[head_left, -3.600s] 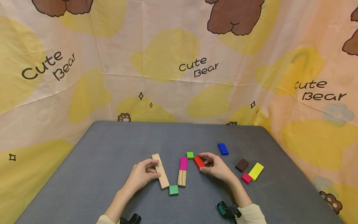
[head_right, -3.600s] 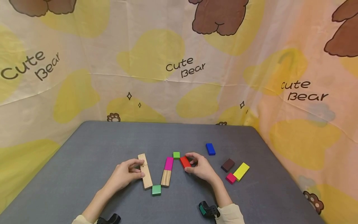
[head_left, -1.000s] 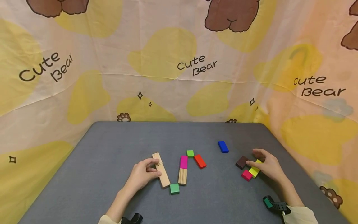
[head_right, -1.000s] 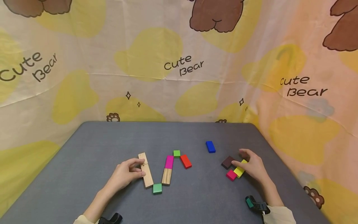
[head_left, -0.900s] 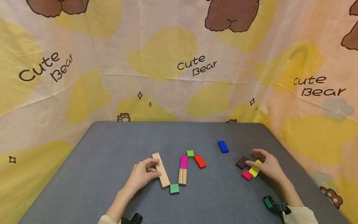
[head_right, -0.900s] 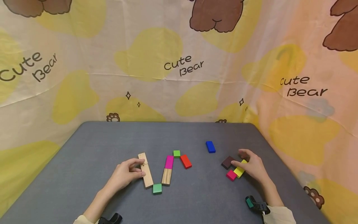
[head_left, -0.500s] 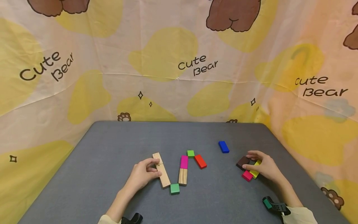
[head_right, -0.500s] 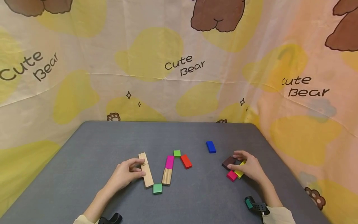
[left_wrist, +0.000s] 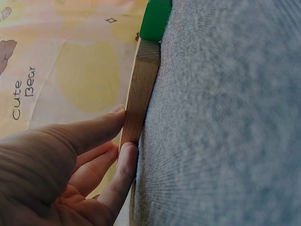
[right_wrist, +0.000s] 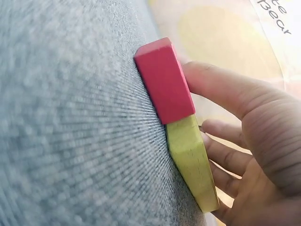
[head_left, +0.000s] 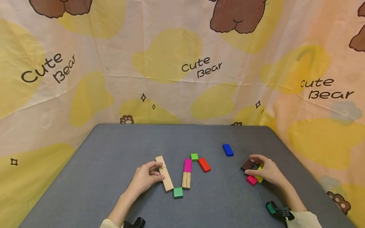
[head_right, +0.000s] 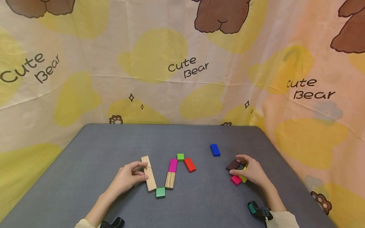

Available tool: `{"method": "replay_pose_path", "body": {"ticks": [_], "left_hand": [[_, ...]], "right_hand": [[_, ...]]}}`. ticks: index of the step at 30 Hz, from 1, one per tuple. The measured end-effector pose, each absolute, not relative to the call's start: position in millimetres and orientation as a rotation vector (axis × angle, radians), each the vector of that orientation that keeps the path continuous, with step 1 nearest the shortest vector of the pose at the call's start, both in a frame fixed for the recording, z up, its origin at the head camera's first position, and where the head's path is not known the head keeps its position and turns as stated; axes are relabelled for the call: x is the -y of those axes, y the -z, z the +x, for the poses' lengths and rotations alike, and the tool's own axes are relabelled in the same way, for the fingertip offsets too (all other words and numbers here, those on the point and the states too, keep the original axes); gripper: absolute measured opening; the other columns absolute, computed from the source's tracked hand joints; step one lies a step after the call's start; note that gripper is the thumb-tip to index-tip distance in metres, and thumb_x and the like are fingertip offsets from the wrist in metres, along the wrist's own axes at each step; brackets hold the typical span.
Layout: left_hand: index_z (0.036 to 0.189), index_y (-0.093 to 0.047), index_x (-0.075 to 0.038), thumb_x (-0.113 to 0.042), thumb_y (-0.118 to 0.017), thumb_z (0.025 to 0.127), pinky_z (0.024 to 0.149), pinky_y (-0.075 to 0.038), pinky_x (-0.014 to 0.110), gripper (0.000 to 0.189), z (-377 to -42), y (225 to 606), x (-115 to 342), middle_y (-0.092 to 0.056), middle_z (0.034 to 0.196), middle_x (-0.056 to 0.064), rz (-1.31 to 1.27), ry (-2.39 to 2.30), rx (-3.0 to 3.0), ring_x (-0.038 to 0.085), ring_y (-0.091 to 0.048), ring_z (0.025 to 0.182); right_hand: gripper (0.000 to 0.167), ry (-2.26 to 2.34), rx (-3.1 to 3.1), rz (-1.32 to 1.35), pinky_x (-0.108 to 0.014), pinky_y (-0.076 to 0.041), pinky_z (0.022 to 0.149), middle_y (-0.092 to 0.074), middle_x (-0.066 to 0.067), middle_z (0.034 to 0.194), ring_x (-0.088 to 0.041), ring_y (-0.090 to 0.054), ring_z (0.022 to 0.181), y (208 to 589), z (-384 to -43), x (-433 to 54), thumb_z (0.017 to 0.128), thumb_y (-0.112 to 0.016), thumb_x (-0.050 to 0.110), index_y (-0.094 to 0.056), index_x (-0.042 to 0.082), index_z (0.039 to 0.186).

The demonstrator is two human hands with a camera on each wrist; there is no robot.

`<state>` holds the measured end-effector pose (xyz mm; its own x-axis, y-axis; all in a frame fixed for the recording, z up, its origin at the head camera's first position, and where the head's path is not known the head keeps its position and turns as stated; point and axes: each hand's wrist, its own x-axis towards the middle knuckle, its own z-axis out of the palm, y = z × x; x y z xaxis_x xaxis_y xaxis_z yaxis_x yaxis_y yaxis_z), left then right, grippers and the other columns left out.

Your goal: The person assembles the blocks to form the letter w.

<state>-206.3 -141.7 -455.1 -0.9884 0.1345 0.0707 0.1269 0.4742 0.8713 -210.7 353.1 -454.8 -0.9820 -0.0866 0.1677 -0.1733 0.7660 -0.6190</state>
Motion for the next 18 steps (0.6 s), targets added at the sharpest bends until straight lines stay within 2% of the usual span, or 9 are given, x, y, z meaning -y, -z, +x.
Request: {"method": "replay_pose_path", "body": {"ticks": [5, 13, 15, 18], "left_hand": [[0.119, -0.07, -0.009, -0.01, -0.085, 0.077, 0.073, -0.054, 0.036, 0.045, -206.4, 454.5, 141.8, -0.069, 0.116, 0.006, 0.241, -1.587, -2.695, 0.013, -0.068, 0.086], [0.12, -0.069, -0.01, -0.01, -0.085, 0.077, 0.073, -0.054, 0.036, 0.046, -205.5, 455.2, 142.6, -0.069, 0.116, 0.007, 0.24, -1.588, -2.681, 0.014, -0.068, 0.086], [0.12, -0.069, -0.01, -0.01, -0.085, 0.077, 0.073, -0.054, 0.036, 0.045, -205.5, 455.4, 142.8, -0.069, 0.116, 0.007, 0.241, -1.59, -2.678, 0.014, -0.069, 0.086], [0.12, -0.069, -0.01, -0.01, -0.085, 0.077, 0.073, -0.054, 0.036, 0.045, -206.3, 455.0, 142.9, -0.069, 0.116, 0.007, 0.243, -1.596, -2.675, 0.014, -0.068, 0.086]], "right_hand": [[0.07, -1.043, 2.815, 0.214, -0.045, -0.045, 0.086, -0.062, -0.012, 0.123, -0.03, -0.056, 0.108, 455.7, -210.8, -353.3, 0.077, -0.086, 0.039, -0.058, 0.002, 0.13], [0.069, -1.079, 2.777, 0.238, -0.029, -0.049, 0.081, -0.063, -0.012, 0.123, -0.027, -0.06, 0.103, 458.3, -211.2, -354.3, 0.076, -0.087, 0.036, -0.059, 0.002, 0.13], [0.069, -1.079, 2.772, 0.234, -0.033, -0.049, 0.082, -0.063, -0.012, 0.123, -0.028, -0.06, 0.103, 457.8, -211.0, -353.7, 0.076, -0.087, 0.036, -0.058, 0.002, 0.13], [0.07, -1.06, 2.769, 0.223, -0.044, -0.048, 0.087, -0.064, -0.012, 0.122, -0.03, -0.061, 0.106, 456.1, -211.1, -352.1, 0.076, -0.086, 0.037, -0.058, 0.002, 0.13]]}}
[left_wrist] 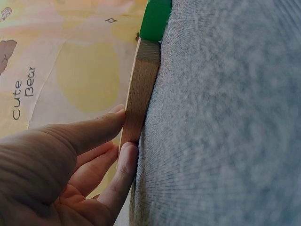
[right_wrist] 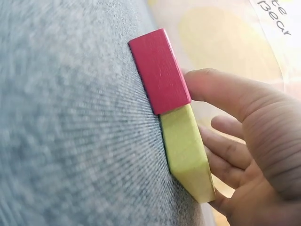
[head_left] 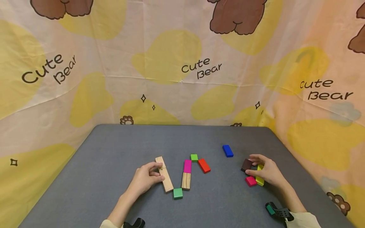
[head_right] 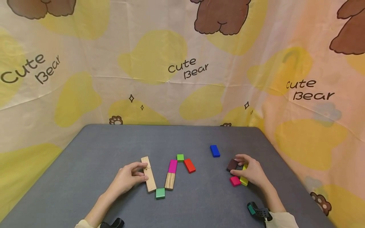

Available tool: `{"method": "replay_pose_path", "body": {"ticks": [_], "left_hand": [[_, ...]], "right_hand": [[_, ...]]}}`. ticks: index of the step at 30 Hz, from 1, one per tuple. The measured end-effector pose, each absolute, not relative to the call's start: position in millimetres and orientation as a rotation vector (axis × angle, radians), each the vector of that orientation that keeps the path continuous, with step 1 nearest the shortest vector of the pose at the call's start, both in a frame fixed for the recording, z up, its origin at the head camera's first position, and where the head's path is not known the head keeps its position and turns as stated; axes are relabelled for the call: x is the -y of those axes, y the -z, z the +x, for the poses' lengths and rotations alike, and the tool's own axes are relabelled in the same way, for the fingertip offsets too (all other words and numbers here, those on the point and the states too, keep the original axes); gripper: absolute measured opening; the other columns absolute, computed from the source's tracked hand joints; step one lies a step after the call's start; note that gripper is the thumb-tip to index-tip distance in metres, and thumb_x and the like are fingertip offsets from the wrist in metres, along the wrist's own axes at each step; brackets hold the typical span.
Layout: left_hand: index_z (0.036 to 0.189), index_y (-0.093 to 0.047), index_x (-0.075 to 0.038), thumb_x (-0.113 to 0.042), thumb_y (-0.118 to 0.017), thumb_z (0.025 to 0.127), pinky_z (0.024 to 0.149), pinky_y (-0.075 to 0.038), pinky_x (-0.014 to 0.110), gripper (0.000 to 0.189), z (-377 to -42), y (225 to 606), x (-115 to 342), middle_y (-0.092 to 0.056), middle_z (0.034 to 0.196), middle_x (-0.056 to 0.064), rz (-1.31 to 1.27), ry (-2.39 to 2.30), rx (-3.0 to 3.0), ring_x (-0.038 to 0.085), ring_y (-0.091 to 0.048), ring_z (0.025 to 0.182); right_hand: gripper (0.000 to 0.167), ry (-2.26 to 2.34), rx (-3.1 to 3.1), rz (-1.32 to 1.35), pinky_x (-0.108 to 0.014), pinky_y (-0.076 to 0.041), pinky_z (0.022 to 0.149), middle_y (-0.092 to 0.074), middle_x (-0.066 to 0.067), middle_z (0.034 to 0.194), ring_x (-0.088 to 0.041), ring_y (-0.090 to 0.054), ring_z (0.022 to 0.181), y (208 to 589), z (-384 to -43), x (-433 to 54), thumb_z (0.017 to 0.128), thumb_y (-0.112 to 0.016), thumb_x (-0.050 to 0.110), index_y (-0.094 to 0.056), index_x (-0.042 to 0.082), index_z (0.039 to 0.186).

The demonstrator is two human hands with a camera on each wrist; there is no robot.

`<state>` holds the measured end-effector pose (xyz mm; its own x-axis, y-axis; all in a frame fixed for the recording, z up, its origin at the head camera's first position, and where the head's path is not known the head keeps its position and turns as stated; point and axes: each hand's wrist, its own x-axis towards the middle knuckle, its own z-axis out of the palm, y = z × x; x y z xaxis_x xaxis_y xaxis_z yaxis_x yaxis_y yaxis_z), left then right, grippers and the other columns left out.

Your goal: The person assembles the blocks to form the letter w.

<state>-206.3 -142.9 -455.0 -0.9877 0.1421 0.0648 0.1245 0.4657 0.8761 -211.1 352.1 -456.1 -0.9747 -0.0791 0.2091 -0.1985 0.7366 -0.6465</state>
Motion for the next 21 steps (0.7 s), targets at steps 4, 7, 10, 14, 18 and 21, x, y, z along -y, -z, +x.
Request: {"method": "replay_pose_path", "body": {"ticks": [4, 7, 10, 14, 18, 21], "left_hand": [[0.12, -0.069, -0.01, -0.009, -0.085, 0.078, 0.073, -0.054, 0.037, 0.045, -205, 455, 142, -0.069, 0.116, 0.006, 0.239, -1.602, -2.679, 0.014, -0.068, 0.086], [0.12, -0.069, -0.01, -0.009, -0.084, 0.078, 0.074, -0.054, 0.037, 0.045, -205, 455, 142, -0.069, 0.116, 0.006, 0.242, -1.596, -2.685, 0.014, -0.069, 0.086], [0.12, -0.07, -0.01, -0.009, -0.084, 0.078, 0.074, -0.054, 0.037, 0.045, -206, 455, 142, -0.069, 0.117, 0.006, 0.243, -1.597, -2.679, 0.014, -0.069, 0.086], [0.12, -0.07, -0.01, -0.009, -0.084, 0.078, 0.074, -0.054, 0.036, 0.045, -206, 456, 142, -0.068, 0.117, 0.006, 0.238, -1.601, -2.675, 0.014, -0.069, 0.086], [0.12, -0.07, -0.01, -0.009, -0.085, 0.077, 0.074, -0.054, 0.036, 0.045, -206, 455, 143, -0.068, 0.117, 0.006, 0.235, -1.599, -2.68, 0.014, -0.069, 0.087], [0.119, -0.07, -0.01, -0.009, -0.085, 0.077, 0.074, -0.054, 0.036, 0.044, -206, 454, 142, -0.069, 0.116, 0.006, 0.235, -1.601, -2.682, 0.014, -0.069, 0.087]], "right_hand": [[0.07, -1.017, 2.769, 0.222, -0.054, -0.044, 0.09, -0.066, -0.013, 0.12, -0.033, -0.061, 0.109, 455, -211, -351, 0.076, -0.086, 0.039, -0.059, 0.003, 0.129], [0.067, -0.981, 2.75, 0.227, -0.048, -0.048, 0.089, -0.066, -0.013, 0.118, -0.031, -0.063, 0.107, 455, -210, -352, 0.076, -0.087, 0.038, -0.06, 0.003, 0.127], [0.064, -0.941, 2.718, 0.234, -0.039, -0.051, 0.086, -0.067, -0.012, 0.117, -0.03, -0.065, 0.104, 455, -210, -353, 0.076, -0.087, 0.036, -0.062, 0.003, 0.125], [0.062, -0.966, 2.696, 0.234, -0.036, -0.052, 0.085, -0.066, -0.013, 0.117, -0.032, -0.064, 0.104, 451, -209, -351, 0.078, -0.086, 0.035, -0.062, 0.003, 0.125], [0.061, -1.064, 2.698, 0.254, -0.04, -0.052, 0.086, -0.065, -0.013, 0.119, -0.031, -0.064, 0.106, 445, -207, -345, 0.08, -0.084, 0.034, -0.06, 0.003, 0.127], [0.061, -1.109, 2.697, 0.303, -0.044, -0.051, 0.087, -0.064, -0.012, 0.121, -0.03, -0.063, 0.107, 442, -205, -337, 0.081, -0.084, 0.032, -0.06, 0.003, 0.128]]}}
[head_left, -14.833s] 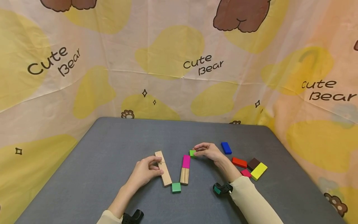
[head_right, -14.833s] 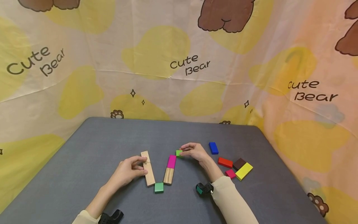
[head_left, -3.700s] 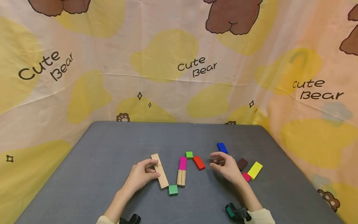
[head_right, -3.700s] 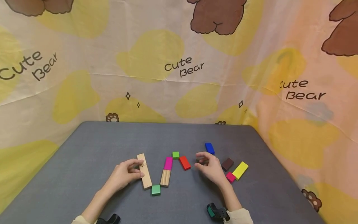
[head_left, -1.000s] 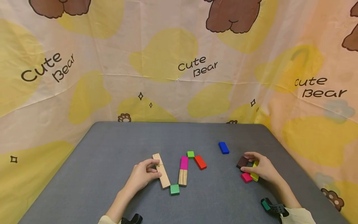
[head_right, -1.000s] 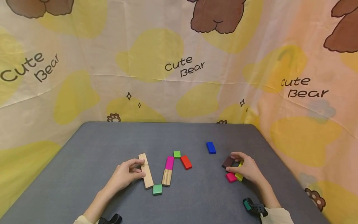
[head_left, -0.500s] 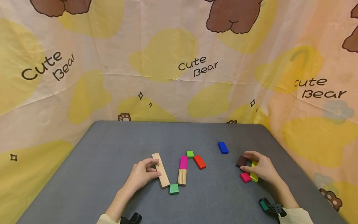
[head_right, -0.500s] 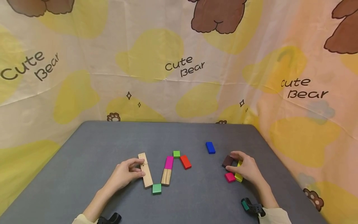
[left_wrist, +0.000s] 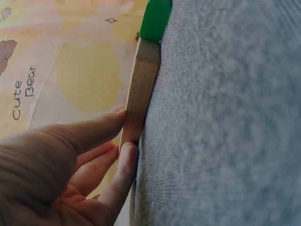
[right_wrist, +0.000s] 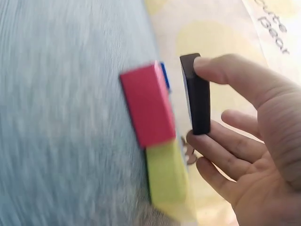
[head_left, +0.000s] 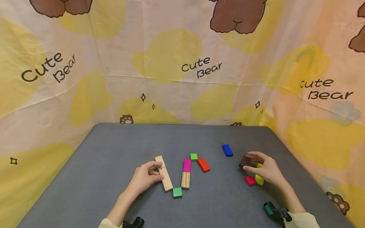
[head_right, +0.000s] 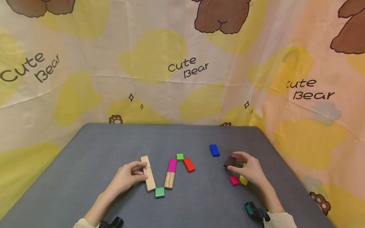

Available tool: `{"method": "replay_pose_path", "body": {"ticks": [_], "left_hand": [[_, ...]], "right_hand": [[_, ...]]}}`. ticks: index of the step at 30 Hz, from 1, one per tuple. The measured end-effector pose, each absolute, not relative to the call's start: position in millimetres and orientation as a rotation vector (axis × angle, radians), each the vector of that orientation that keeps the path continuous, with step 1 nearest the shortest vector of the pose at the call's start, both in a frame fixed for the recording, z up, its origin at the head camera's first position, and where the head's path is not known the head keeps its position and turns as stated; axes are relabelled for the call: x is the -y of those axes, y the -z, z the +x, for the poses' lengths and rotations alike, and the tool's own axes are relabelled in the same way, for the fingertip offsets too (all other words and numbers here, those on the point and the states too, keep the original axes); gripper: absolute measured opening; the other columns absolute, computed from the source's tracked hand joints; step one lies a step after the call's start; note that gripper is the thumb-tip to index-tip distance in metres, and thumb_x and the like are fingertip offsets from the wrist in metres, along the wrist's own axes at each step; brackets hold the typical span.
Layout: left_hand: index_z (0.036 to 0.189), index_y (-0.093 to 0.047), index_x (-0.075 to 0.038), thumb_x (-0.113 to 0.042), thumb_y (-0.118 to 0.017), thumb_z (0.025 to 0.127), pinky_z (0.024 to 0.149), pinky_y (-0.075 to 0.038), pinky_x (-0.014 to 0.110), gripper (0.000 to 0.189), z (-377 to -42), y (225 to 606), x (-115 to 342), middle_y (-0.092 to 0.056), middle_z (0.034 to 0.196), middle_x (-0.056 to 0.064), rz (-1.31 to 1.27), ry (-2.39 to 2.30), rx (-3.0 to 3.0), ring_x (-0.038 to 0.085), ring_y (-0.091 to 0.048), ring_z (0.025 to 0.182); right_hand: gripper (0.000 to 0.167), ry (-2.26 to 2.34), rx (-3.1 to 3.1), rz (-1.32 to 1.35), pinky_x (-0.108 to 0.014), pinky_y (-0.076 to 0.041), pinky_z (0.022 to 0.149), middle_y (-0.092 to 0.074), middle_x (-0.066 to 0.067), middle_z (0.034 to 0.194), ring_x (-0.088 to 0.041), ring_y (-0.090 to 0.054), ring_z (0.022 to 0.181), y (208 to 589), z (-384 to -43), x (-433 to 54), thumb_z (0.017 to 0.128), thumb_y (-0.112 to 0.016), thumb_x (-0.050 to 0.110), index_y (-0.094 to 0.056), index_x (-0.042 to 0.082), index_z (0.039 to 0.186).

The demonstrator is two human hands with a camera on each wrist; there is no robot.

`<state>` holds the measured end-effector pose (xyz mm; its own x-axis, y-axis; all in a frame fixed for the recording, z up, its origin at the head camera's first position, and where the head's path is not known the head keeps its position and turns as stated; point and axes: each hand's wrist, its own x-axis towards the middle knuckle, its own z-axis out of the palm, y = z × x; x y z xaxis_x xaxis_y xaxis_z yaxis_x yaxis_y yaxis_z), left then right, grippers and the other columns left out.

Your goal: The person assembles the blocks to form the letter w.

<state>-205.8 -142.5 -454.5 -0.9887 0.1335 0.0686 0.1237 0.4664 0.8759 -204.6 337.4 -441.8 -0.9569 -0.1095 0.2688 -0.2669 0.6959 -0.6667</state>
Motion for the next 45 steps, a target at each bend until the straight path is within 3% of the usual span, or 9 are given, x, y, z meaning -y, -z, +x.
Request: {"method": "replay_pose_path", "body": {"ticks": [5, 13, 22, 29, 45], "left_hand": [[0.119, -0.07, -0.01, -0.009, -0.085, 0.077, 0.074, -0.054, 0.036, 0.044, -205, 454, 142, -0.069, 0.116, 0.006, 0.235, -1.6, -2.682, 0.014, -0.069, 0.086], [0.119, -0.07, -0.01, -0.01, -0.085, 0.078, 0.074, -0.054, 0.037, 0.044, -205, 456, 143, -0.069, 0.116, 0.006, 0.235, -1.597, -2.684, 0.014, -0.068, 0.086], [0.119, -0.07, -0.01, -0.01, -0.085, 0.077, 0.073, -0.054, 0.035, 0.044, -205, 456, 143, -0.069, 0.116, 0.006, 0.25, -1.614, -2.672, 0.014, -0.069, 0.086], [0.119, -0.07, -0.01, -0.009, -0.085, 0.077, 0.073, -0.054, 0.035, 0.044, -205, 456, 144, -0.069, 0.116, 0.005, 0.248, -1.628, -2.666, 0.013, -0.069, 0.086], [0.117, -0.071, -0.01, -0.01, -0.085, 0.077, 0.075, -0.054, 0.037, 0.043, -206, 456, 143, -0.069, 0.116, 0.005, 0.248, -1.595, -2.714, 0.013, -0.069, 0.086]], "right_hand": [[0.063, -1.174, 2.695, 0.39, -0.047, -0.05, 0.087, -0.064, -0.009, 0.122, -0.027, -0.064, 0.105, 440, -201, -321, 0.078, -0.086, 0.031, -0.06, 0.004, 0.129], [0.061, -1.334, 2.722, 0.599, -0.043, -0.049, 0.09, -0.066, -0.004, 0.119, -0.022, -0.064, 0.105, 442, -201, -286, 0.076, -0.087, 0.03, -0.063, 0.004, 0.125], [0.06, -1.212, 2.85, 0.803, -0.038, -0.049, 0.091, -0.066, 0.005, 0.114, -0.014, -0.063, 0.102, 447, -199, -260, 0.076, -0.087, 0.034, -0.063, 0.009, 0.125], [0.065, -1.29, 2.882, 0.904, -0.036, -0.045, 0.097, -0.063, 0.003, 0.127, -0.017, -0.059, 0.115, 447, -199, -255, 0.077, -0.087, 0.024, -0.058, 0.009, 0.134], [0.074, -1.434, 2.821, 0.848, -0.037, -0.048, 0.093, -0.062, -0.009, 0.126, -0.022, -0.062, 0.109, 445, -199, -240, 0.076, -0.088, 0.015, -0.051, 0.002, 0.138]]}}
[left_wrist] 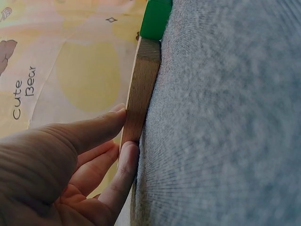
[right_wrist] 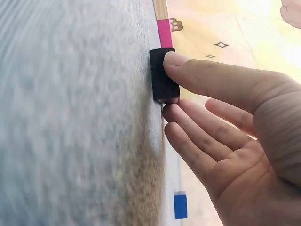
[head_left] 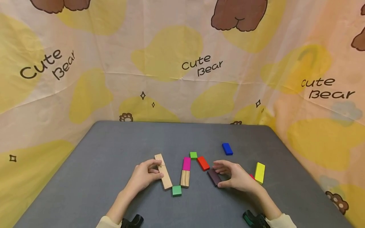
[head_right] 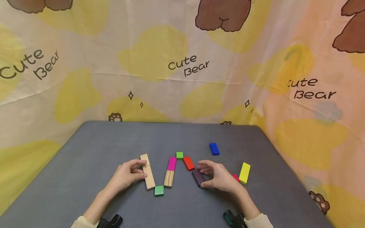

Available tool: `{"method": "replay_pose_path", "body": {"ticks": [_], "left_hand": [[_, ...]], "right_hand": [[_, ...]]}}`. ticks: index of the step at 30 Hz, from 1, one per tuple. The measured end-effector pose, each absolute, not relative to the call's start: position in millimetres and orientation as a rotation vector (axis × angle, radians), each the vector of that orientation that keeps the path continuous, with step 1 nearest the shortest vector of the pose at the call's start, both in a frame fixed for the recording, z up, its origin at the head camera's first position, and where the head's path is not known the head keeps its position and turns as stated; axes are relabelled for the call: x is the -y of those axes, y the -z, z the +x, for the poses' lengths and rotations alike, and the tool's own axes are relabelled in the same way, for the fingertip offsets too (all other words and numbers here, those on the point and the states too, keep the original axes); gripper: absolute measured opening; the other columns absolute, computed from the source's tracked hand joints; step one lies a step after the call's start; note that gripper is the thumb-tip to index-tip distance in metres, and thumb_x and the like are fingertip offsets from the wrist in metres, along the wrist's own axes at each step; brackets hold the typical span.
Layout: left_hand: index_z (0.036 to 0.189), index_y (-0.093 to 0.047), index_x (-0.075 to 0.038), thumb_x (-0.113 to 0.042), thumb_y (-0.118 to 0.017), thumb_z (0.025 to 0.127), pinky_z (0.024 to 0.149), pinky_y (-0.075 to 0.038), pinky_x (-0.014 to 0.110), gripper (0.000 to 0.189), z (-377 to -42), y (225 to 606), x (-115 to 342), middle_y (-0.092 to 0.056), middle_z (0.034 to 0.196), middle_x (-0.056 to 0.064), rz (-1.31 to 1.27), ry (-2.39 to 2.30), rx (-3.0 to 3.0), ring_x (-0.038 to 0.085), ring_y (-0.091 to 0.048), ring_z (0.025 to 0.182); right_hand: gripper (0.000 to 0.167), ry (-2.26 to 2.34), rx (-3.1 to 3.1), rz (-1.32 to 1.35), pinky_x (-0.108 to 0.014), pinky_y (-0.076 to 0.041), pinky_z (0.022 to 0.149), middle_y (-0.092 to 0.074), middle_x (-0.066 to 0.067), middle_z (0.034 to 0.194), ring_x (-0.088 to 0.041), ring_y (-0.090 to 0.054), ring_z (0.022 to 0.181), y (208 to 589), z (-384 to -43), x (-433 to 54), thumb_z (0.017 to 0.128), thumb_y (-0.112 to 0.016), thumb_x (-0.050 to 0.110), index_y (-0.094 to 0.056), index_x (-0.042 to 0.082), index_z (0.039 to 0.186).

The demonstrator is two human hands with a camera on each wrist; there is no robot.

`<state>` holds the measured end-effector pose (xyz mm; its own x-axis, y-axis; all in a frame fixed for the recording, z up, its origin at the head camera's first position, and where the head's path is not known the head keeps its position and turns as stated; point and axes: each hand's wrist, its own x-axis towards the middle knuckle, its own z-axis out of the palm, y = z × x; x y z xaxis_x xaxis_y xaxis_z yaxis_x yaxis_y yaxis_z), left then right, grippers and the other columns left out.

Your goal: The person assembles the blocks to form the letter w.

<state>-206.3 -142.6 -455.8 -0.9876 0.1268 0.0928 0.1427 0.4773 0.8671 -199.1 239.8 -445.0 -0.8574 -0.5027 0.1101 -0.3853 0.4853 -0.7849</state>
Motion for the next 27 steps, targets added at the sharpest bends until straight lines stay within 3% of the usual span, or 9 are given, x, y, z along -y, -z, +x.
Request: {"method": "replay_pose_path", "body": {"ticks": [13, 27], "left_hand": [[0.117, -0.071, -0.009, -0.009, -0.085, 0.077, 0.074, -0.054, 0.036, 0.042, -205.8, 455.5, 142.7, -0.069, 0.116, 0.005, -0.248, 1.6, 2.679, 0.013, -0.069, 0.085], [0.117, -0.071, -0.01, -0.01, -0.085, 0.077, 0.074, -0.054, 0.037, 0.043, -206.7, 456.0, 143.0, -0.069, 0.115, 0.005, -0.247, 1.593, 2.684, 0.012, -0.069, 0.084]], "right_hand": [[0.078, 1.399, -2.534, -0.727, -0.042, -0.049, 0.091, -0.06, -0.014, 0.128, -0.027, -0.061, 0.11, 446.5, -201.1, -234.2, 0.074, -0.087, 0.005, -0.047, 0.001, 0.141], [0.075, 1.348, -2.579, -0.739, -0.039, -0.051, 0.087, -0.063, -0.007, 0.121, -0.023, -0.063, 0.1, 447.3, -201.5, -232.8, 0.075, -0.088, 0.012, -0.05, 0.002, 0.139]]}}
